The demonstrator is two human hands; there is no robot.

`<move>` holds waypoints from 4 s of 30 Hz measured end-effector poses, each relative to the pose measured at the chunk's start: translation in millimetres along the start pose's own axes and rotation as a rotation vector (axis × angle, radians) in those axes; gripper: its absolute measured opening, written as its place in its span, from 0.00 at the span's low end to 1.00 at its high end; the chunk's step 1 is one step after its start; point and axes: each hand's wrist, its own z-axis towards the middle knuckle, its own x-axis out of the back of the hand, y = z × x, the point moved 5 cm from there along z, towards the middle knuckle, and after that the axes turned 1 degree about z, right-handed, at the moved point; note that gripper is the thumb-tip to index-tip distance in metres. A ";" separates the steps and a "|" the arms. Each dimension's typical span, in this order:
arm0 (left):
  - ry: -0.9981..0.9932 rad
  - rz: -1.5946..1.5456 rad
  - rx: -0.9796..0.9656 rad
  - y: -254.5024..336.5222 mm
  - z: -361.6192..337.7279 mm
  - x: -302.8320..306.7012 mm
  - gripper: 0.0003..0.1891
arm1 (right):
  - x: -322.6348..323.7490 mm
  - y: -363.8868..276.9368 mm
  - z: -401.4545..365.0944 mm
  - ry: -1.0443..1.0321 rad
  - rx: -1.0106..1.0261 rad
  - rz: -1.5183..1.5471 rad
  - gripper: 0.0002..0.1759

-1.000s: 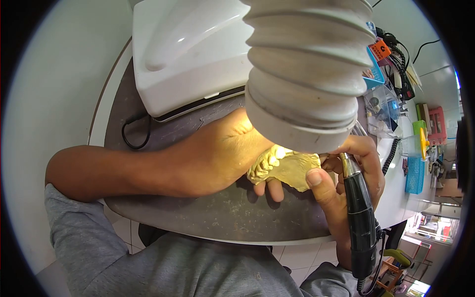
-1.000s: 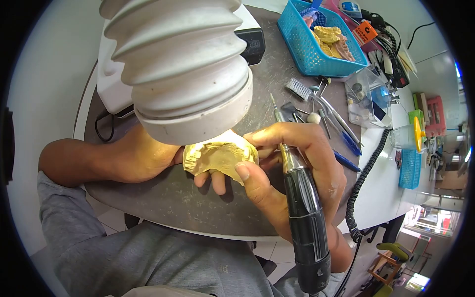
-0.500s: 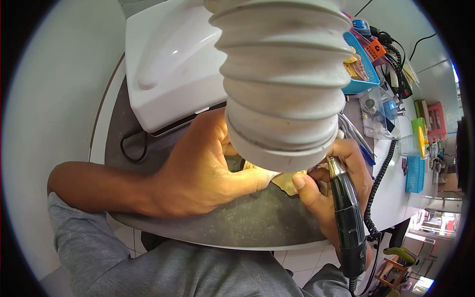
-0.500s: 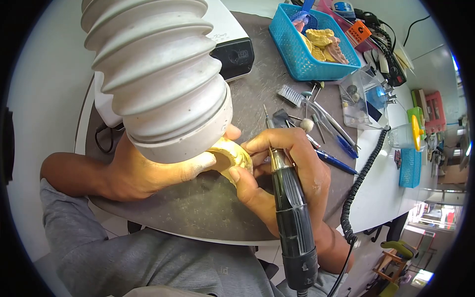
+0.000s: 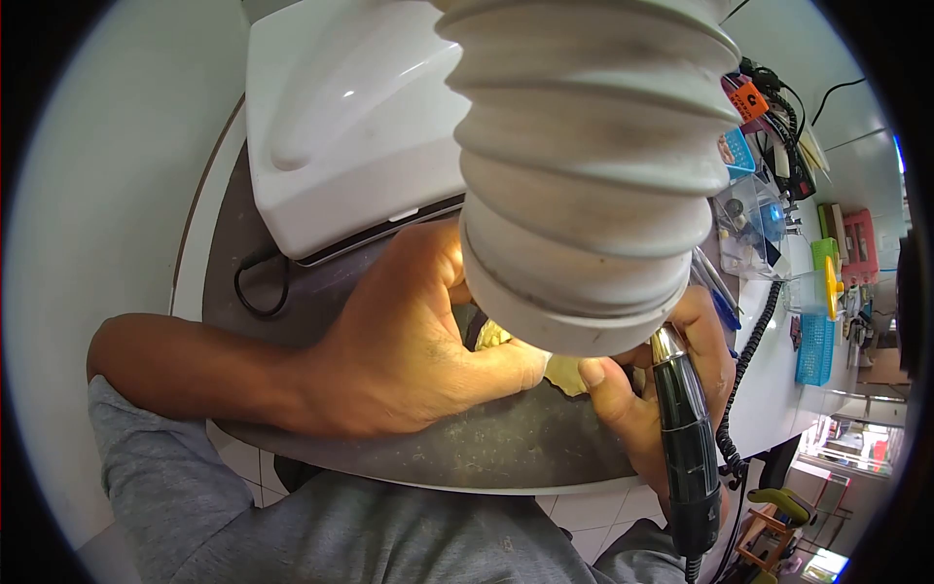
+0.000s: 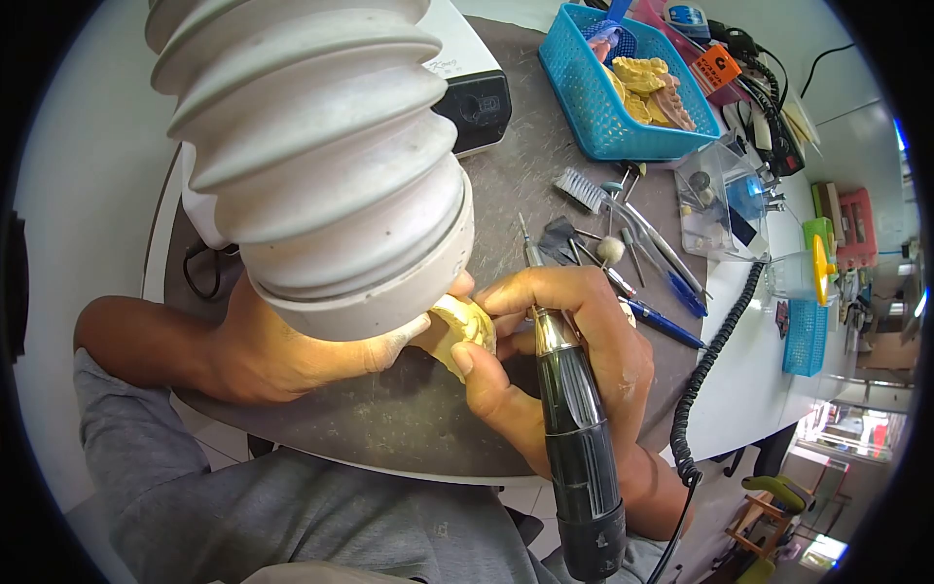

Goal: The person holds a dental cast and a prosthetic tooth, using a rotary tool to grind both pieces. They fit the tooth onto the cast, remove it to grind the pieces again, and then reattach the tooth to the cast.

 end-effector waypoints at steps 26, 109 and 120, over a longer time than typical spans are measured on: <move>-0.012 -0.007 -0.088 1.0 -0.5 -2.1 0.14 | -1.0 -3.6 -2.5 -0.007 -0.028 -0.082 0.20; -0.080 0.097 -0.135 6.5 -3.9 -5.6 0.20 | 1.6 -5.7 -6.0 -0.023 0.128 -0.046 0.24; -0.060 0.143 -0.234 7.1 -4.5 -5.8 0.17 | -0.1 -7.8 -4.7 0.024 0.154 -0.119 0.22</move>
